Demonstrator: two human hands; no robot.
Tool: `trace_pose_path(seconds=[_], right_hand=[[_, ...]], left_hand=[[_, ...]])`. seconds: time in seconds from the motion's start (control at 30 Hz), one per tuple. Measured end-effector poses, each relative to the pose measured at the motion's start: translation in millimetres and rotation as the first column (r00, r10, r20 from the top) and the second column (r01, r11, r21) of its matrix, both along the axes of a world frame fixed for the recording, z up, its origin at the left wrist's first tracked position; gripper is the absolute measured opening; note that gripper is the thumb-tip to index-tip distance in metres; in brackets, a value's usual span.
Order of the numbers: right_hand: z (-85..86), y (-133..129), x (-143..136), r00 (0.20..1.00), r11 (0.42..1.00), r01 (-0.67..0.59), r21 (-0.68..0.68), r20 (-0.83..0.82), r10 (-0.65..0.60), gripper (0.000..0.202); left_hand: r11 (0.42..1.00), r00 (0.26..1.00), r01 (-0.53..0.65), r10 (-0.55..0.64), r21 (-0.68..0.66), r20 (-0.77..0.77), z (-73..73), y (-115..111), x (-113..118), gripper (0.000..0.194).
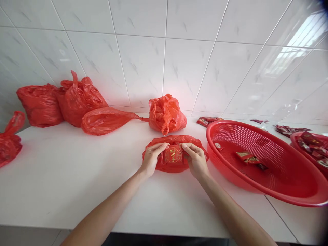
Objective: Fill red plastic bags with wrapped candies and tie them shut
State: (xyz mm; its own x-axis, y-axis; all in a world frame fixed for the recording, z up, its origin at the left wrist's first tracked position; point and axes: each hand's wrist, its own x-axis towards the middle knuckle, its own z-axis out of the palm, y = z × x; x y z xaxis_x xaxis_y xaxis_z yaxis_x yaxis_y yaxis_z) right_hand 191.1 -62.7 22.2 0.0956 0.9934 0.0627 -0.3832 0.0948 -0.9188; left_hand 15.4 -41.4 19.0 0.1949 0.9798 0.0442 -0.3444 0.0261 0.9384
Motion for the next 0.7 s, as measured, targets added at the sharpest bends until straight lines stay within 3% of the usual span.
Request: trace_pose_path(seconds=[0.1,0.23,0.3,0.47,0.7], right_hand=[[0.5,0,2,0.994,0.993,-0.112,-0.044,0.016,0.113,0.029],[0.4,-1,3,0.936,0.952,-0.293,-0.085,0.178,0.304,0.032],[0.7,-1,4,0.936,0.959,-0.279,-0.05,0.208,0.284,0.031],[3.5,2,12,0.972,0.979,-0.205,0.013,0.121,0.202,0.029],[9.2,7,27,0.948,0.971,-0.238,-0.024,0.213,0.237,0.031]], left_hand=[[0.999,0.999,-0.03,0.031,-0.019,0.039,0.9,3,-1,0.035],[0.995,0.992,-0.101,0.103,-0.024,0.076,3.3,7,-6,0.034],[0.996,0.995,-0.089,0.089,-0.013,0.036,4.7,7,-9,0.036],[0.991,0.977,0.136,-0.132,0.013,-0.166,5.9,5,-11,0.041],[0.978,0.941,0.169,-0.123,0.121,-0.315,6.6,6,-14,0.033]])
